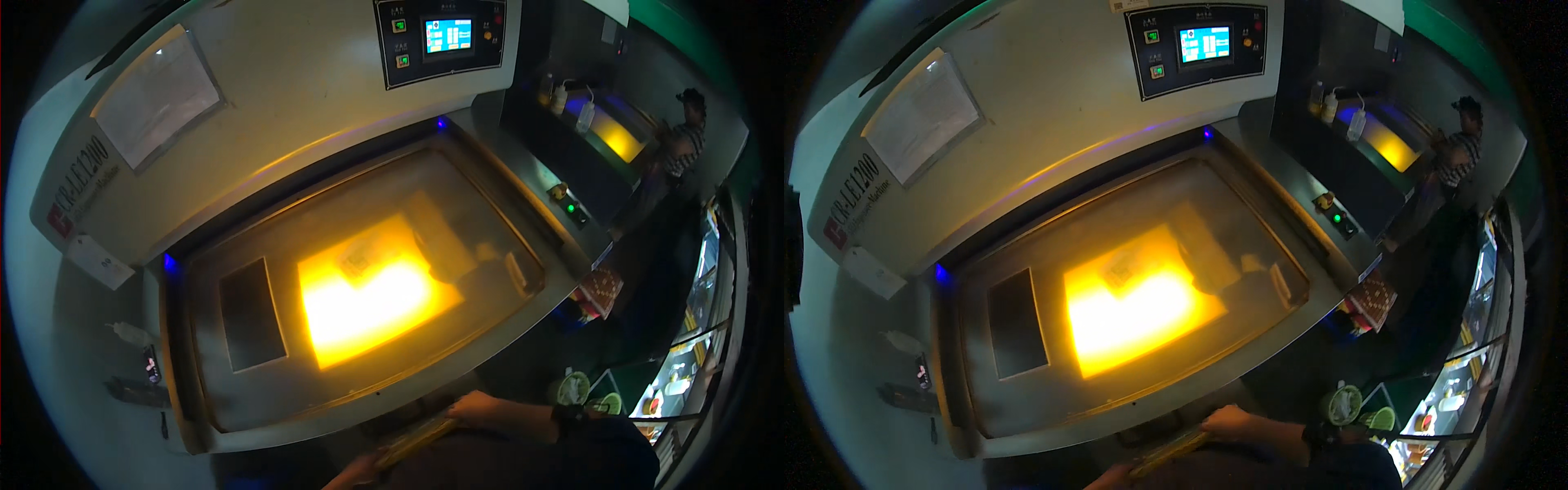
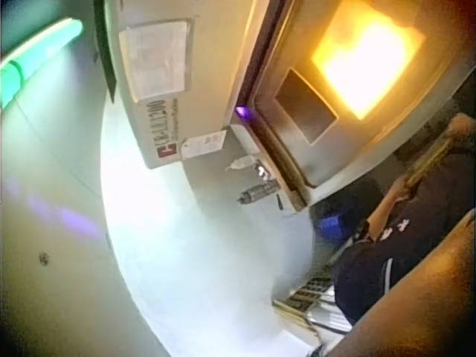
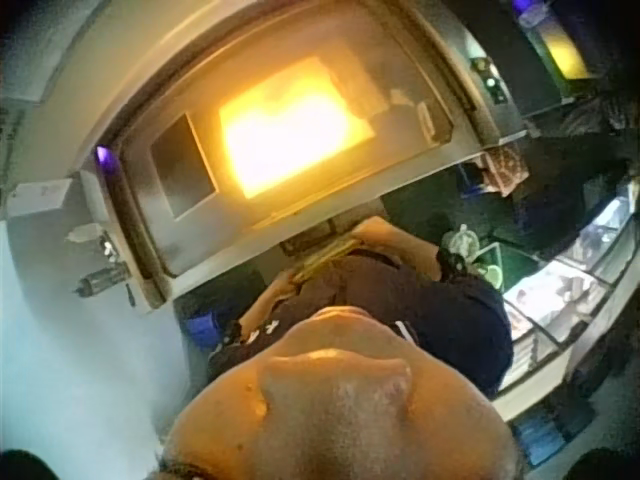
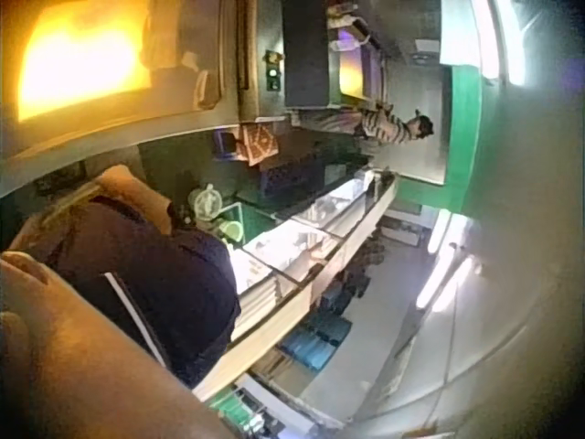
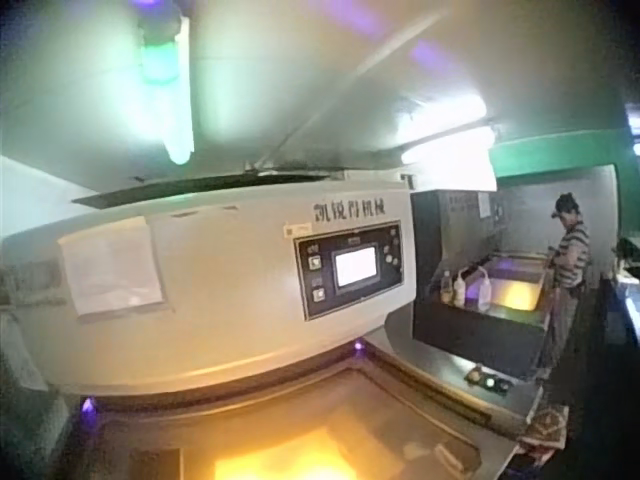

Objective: Operating an LED exposure machine and wiping down panels with a cloth.

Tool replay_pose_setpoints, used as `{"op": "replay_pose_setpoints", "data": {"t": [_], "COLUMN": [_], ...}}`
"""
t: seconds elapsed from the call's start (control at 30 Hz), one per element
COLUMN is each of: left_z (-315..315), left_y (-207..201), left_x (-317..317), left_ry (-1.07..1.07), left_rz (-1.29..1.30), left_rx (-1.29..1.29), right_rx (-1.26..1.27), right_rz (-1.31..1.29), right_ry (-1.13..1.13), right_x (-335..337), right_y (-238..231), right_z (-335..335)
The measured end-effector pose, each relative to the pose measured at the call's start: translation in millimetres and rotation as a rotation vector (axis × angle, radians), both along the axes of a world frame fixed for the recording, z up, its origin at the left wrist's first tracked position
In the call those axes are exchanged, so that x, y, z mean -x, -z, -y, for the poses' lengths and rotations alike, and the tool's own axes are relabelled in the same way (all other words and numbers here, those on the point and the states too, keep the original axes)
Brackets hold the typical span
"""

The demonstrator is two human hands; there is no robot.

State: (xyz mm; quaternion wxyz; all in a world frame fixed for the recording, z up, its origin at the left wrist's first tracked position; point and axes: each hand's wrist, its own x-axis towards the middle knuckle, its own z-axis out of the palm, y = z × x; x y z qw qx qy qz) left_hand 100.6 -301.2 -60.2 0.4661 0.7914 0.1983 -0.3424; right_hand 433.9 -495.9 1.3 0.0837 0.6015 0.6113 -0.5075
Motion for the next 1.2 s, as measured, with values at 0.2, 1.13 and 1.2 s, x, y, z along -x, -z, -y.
{"op": "replay_pose_setpoints", "data": {"t": [0.2, 1.13, 1.2], "left_z": [52, 22, 9], "left_y": [55, 33, 55], "left_x": [-45, -51, -63], "left_ry": [-0.102, -1.011, -0.783], "left_rz": [0.087, 0.128, -0.125], "left_rx": [-0.571, -0.45, -0.519], "right_rx": [-0.162, -0.398, -0.348], "right_rz": [0.004, 1.081, 1.01], "right_ry": [0.546, 1.456, 1.495], "right_x": [0, -458, -453], "right_y": [-22, -9, -27], "right_z": [92, 162, 141]}}
